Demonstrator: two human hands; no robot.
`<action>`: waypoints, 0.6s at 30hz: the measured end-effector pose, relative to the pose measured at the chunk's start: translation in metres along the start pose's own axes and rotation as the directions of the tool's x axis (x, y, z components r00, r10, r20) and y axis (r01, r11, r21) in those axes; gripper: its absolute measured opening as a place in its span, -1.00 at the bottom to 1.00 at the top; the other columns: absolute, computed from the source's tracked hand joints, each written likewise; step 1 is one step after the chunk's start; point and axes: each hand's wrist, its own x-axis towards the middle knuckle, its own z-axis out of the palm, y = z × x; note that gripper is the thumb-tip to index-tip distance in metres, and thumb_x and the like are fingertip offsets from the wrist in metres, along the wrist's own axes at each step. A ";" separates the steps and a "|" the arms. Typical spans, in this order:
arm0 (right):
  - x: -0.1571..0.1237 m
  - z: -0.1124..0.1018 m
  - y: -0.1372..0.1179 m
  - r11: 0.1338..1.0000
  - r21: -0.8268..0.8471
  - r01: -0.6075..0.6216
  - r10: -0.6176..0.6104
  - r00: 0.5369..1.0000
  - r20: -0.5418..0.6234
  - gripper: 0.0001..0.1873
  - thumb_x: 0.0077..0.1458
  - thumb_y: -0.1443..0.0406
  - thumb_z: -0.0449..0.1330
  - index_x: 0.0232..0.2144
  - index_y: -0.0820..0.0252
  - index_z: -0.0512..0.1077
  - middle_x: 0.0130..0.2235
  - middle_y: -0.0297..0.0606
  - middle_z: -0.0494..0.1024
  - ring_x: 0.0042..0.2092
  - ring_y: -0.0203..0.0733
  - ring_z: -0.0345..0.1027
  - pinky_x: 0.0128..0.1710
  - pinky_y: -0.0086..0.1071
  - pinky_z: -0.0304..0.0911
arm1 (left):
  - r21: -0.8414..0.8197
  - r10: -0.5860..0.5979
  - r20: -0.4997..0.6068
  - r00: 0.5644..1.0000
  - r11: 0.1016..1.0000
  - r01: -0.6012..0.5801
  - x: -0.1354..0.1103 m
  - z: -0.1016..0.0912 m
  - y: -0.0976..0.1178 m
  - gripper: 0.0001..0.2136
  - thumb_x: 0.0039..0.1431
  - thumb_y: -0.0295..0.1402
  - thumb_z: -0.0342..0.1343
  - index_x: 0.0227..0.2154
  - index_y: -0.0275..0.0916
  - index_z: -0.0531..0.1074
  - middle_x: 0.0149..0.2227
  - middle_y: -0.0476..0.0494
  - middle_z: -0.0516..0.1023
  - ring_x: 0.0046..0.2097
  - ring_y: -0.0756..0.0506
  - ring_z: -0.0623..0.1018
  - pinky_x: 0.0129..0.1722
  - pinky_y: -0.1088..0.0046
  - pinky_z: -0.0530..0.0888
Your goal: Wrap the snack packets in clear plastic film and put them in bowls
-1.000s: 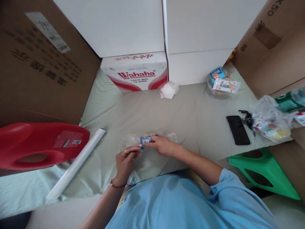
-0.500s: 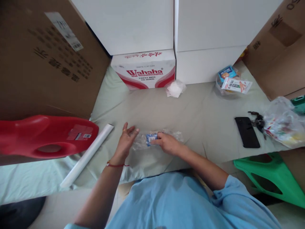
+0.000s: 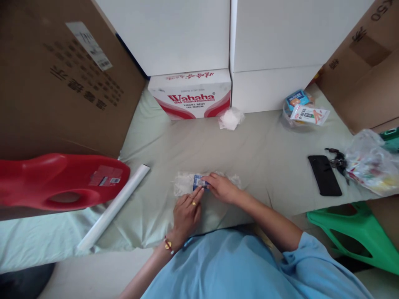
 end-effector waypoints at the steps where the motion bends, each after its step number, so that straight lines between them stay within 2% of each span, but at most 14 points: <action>1: 0.001 -0.001 -0.001 1.000 -0.003 0.005 -0.005 1.000 0.000 -0.58 0.41 0.36 0.04 0.25 0.16 0.40 -0.05 -0.06 0.51 -0.04 -0.08 0.40 0.03 -0.23 0.36 | 0.028 -0.033 0.025 0.999 0.999 0.032 0.003 0.006 0.003 -0.50 0.31 -0.51 -0.01 0.29 -0.14 0.41 0.23 -0.24 0.58 -0.09 -0.19 0.59 -0.06 0.19 0.51; 5: 0.003 -0.007 -0.006 0.998 -0.060 0.015 -0.014 1.000 0.021 -0.58 0.43 0.34 -0.01 0.23 0.15 0.45 -0.09 -0.08 0.49 -0.14 -0.10 0.38 -0.10 -0.29 0.35 | 0.082 -0.096 0.075 0.993 0.993 0.090 0.014 0.015 0.007 -0.48 0.29 -0.51 0.02 0.28 -0.14 0.43 0.24 -0.24 0.57 -0.10 -0.21 0.58 -0.08 0.17 0.51; 8: 0.000 -0.007 -0.009 0.993 -0.114 0.038 -0.029 0.996 0.079 -0.56 0.42 0.33 0.02 0.24 0.09 0.48 -0.08 -0.10 0.48 -0.18 -0.11 0.34 -0.14 -0.31 0.30 | 0.036 -0.158 0.069 0.985 0.987 0.156 0.016 0.014 0.008 -0.55 0.28 -0.49 0.02 0.19 -0.18 0.51 0.18 -0.28 0.62 -0.09 -0.22 0.61 -0.09 0.16 0.53; 11: -0.007 -0.002 -0.008 0.989 -0.148 0.018 0.001 0.992 0.128 -0.54 0.41 0.33 0.05 0.26 -0.02 0.49 -0.12 -0.17 0.47 -0.22 -0.15 0.29 -0.17 -0.34 0.26 | -0.205 -0.205 0.050 0.978 0.956 0.211 0.011 0.011 0.002 -0.60 0.25 -0.49 -0.01 0.05 -0.16 0.60 0.07 -0.24 0.68 -0.02 -0.21 0.64 -0.02 0.15 0.56; 13: -0.011 0.002 -0.006 0.987 -0.162 -0.001 0.025 0.989 0.148 -0.55 0.42 0.34 0.03 0.23 -0.02 0.52 -0.15 -0.18 0.46 -0.23 -0.16 0.26 -0.18 -0.35 0.24 | -0.418 -0.283 0.010 0.959 0.870 0.261 0.005 0.009 -0.008 -0.64 0.22 -0.48 -0.03 -0.10 -0.12 0.64 -0.04 -0.16 0.72 -0.04 -0.16 0.65 0.01 0.19 0.57; 14: -0.012 0.004 -0.005 0.987 -0.163 -0.007 0.032 0.988 0.154 -0.56 0.43 0.35 0.02 0.20 -0.01 0.54 -0.15 -0.18 0.46 -0.22 -0.16 0.25 -0.18 -0.36 0.23 | -0.501 -0.372 -0.020 0.928 0.807 0.313 0.002 0.008 -0.015 -0.67 0.21 -0.46 -0.03 -0.18 -0.12 0.64 -0.11 -0.13 0.72 -0.08 -0.14 0.65 0.00 0.22 0.57; 15: -0.014 0.006 -0.004 0.987 -0.160 -0.012 0.037 0.987 0.153 -0.56 0.43 0.35 0.01 0.17 0.00 0.57 -0.15 -0.17 0.46 -0.21 -0.16 0.24 -0.18 -0.36 0.22 | -0.561 -0.494 -0.055 0.868 0.734 0.383 0.001 0.006 -0.024 -0.71 0.21 -0.43 -0.03 -0.23 -0.13 0.62 -0.17 -0.12 0.71 -0.12 -0.12 0.65 -0.04 0.26 0.58; 17: -0.014 0.009 -0.002 0.988 -0.150 -0.025 0.047 0.989 0.143 -0.58 0.43 0.35 0.02 0.12 0.02 0.60 -0.13 -0.16 0.46 -0.20 -0.16 0.24 -0.17 -0.36 0.21 | -0.627 -0.728 -0.117 0.676 0.582 0.518 0.005 0.002 -0.044 -0.75 0.26 -0.33 -0.02 -0.21 -0.16 0.57 -0.19 -0.12 0.67 -0.14 -0.12 0.62 -0.07 0.30 0.56; 18: -0.014 0.009 -0.001 0.989 -0.144 -0.032 0.052 0.989 0.137 -0.59 0.42 0.35 0.02 0.10 0.02 0.61 -0.13 -0.16 0.46 -0.20 -0.16 0.23 -0.17 -0.35 0.21 | -0.631 -0.792 -0.131 0.596 0.530 0.566 0.010 0.001 -0.055 -0.74 0.30 -0.26 -0.04 -0.16 -0.17 0.55 -0.15 -0.14 0.65 -0.09 -0.13 0.60 -0.04 0.29 0.55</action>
